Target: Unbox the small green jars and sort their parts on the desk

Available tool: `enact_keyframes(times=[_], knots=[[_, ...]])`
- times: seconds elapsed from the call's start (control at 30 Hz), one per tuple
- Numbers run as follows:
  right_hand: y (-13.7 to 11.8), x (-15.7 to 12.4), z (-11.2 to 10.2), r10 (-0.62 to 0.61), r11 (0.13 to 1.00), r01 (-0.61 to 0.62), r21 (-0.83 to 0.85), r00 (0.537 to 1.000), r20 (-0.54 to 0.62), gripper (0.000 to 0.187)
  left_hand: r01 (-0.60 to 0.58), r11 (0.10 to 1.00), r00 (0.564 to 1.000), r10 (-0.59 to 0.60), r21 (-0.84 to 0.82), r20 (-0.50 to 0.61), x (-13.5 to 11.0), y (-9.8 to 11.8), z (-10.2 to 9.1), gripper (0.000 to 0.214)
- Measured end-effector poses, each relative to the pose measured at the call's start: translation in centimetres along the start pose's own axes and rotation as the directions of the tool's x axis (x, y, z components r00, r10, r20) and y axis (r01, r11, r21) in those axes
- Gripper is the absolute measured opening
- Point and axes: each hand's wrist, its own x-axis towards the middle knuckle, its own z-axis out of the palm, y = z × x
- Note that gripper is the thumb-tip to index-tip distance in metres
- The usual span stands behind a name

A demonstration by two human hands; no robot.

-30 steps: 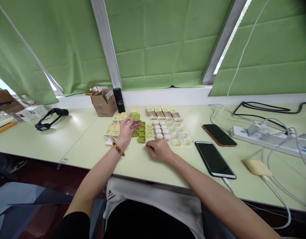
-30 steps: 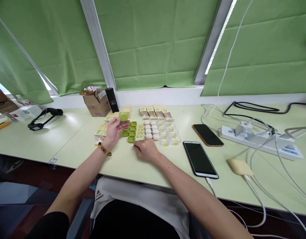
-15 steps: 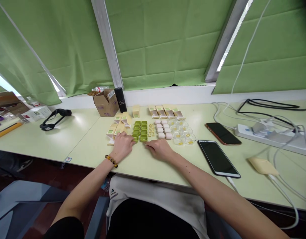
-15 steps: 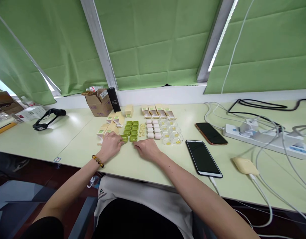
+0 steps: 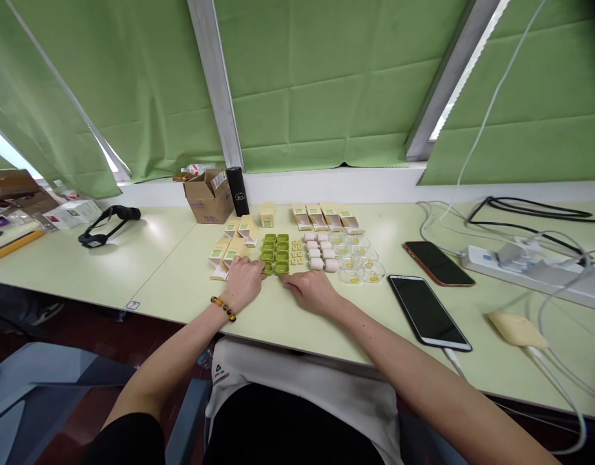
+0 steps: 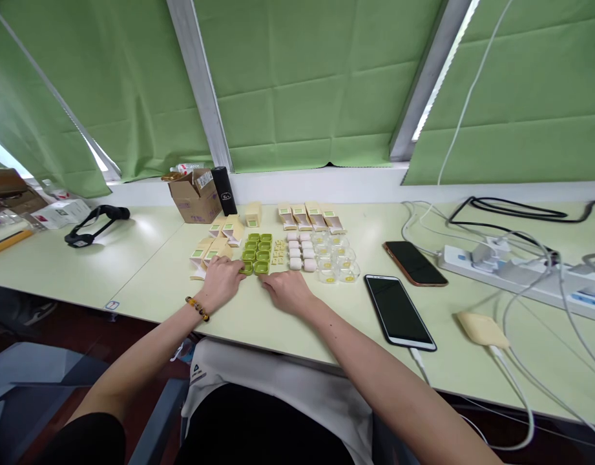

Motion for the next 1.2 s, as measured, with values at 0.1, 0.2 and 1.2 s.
enact_keyframes(times=[0.1, 0.2, 1.2], knots=[[0.0, 0.0, 0.0, 0.007, 1.0, -0.007, -0.001, 1.0, 0.012, 0.038, 0.011, 1.0, 1.0, -0.011, 0.026, 0.0, 0.1, -0.1, 0.2, 0.01], [-0.1, 0.0, -0.1, 0.013, 1.0, -0.013, -0.01, 0.999, 0.029, 0.038, 0.006, 0.999, 1.0, -0.005, 0.048, -0.012, 0.3, -0.2, 0.5, 0.013], [-0.3, -0.8, 0.0, -0.177, 0.978, 0.188, 0.096, 0.978, -0.113, 0.022, 0.263, 0.964, 0.949, -0.249, -0.048, 0.191, 18.1, -4.1, 1.6, 0.062]])
